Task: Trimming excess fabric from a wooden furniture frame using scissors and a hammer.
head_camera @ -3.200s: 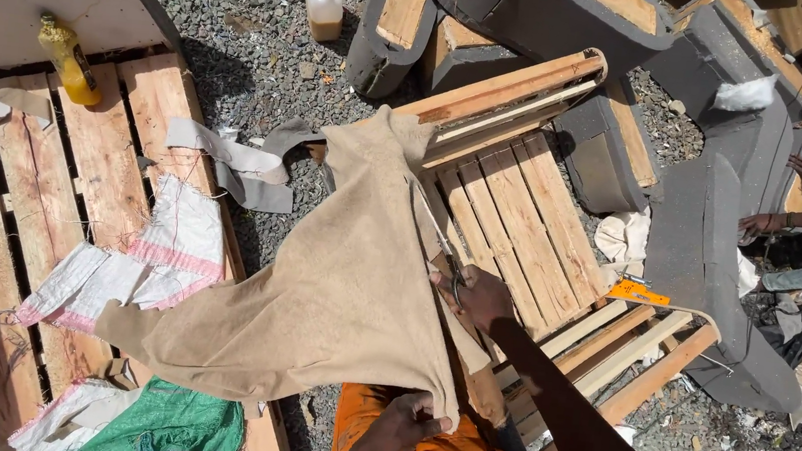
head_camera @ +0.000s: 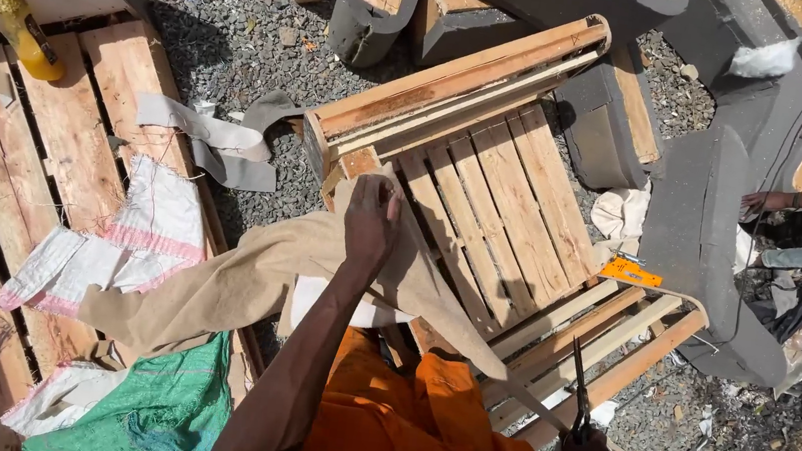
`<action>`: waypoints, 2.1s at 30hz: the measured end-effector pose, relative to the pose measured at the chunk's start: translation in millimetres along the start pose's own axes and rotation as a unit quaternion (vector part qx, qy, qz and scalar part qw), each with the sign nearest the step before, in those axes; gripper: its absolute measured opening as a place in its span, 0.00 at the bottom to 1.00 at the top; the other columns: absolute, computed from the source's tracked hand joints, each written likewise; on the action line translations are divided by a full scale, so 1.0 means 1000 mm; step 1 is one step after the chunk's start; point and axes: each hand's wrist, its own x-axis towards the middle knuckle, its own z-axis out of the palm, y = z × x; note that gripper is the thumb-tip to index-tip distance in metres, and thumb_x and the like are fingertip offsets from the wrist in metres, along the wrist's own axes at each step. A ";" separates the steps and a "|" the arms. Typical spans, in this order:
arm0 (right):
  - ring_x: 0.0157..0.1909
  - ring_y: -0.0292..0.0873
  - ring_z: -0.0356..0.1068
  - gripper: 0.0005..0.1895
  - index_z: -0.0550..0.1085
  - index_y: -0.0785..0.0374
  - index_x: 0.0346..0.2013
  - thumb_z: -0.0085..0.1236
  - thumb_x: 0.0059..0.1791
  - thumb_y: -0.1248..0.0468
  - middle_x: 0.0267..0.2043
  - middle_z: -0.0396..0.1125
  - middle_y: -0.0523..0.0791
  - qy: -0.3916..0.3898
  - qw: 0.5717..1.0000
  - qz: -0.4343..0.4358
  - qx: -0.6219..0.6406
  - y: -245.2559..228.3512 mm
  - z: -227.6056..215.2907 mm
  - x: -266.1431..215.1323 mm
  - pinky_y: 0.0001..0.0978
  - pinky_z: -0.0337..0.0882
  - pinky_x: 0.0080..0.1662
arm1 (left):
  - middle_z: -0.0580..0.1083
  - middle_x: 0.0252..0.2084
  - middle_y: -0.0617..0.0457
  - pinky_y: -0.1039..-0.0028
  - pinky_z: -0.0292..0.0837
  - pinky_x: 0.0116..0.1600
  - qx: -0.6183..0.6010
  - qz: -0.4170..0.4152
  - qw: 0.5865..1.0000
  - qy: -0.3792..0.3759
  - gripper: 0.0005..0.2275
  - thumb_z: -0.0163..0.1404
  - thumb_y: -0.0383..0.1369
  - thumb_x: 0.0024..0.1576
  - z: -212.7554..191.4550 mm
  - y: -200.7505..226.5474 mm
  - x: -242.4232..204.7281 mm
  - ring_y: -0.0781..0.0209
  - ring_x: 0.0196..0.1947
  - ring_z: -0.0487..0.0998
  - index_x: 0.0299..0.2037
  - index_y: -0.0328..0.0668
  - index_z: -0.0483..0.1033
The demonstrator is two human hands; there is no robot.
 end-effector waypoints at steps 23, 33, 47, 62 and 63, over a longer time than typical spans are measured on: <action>0.37 0.55 0.76 0.20 0.75 0.69 0.40 0.59 0.44 0.55 0.30 0.76 0.53 -0.024 0.981 -0.188 0.048 -0.014 0.020 0.103 0.40 0.73 0.45 | 0.79 0.40 0.42 0.52 0.70 0.37 0.243 -0.052 0.958 -0.140 0.13 0.43 0.31 0.61 0.015 -0.007 -0.284 0.39 0.30 0.78 0.56 0.43 0.64; 0.46 0.56 0.76 0.44 0.77 0.75 0.45 0.65 0.41 0.33 0.40 0.77 0.59 -0.067 0.985 -0.159 -0.020 -0.052 -0.014 0.073 0.45 0.72 0.52 | 0.75 0.40 0.41 0.52 0.70 0.42 0.222 -0.093 0.962 -0.127 0.09 0.41 0.35 0.62 0.044 -0.052 -0.320 0.37 0.35 0.75 0.47 0.41 0.69; 0.41 0.50 0.76 0.22 0.75 0.60 0.43 0.72 0.44 0.51 0.38 0.78 0.45 -0.107 0.883 -0.356 0.285 -0.312 -0.068 0.021 0.41 0.69 0.47 | 0.79 0.44 0.43 0.54 0.80 0.51 0.180 -0.229 0.902 -0.318 0.15 0.47 0.40 0.59 0.041 -0.048 -0.312 0.40 0.45 0.83 0.53 0.45 0.67; 0.39 0.43 0.73 0.32 0.67 0.61 0.55 0.71 0.40 0.59 0.41 0.75 0.42 -0.125 0.836 -0.446 0.295 -0.527 0.003 0.058 0.35 0.71 0.46 | 0.81 0.39 0.52 0.58 0.73 0.47 0.178 -0.282 0.857 -0.394 0.17 0.45 0.49 0.63 0.018 -0.046 -0.285 0.48 0.40 0.82 0.58 0.56 0.66; 0.39 0.43 0.73 0.32 0.67 0.61 0.55 0.71 0.40 0.59 0.41 0.75 0.42 -0.122 0.835 -0.447 0.298 -0.525 0.002 0.058 0.35 0.71 0.46 | 0.81 0.39 0.52 0.58 0.73 0.47 0.180 -0.279 0.858 -0.393 0.17 0.45 0.49 0.63 0.022 -0.052 -0.288 0.48 0.40 0.82 0.58 0.56 0.66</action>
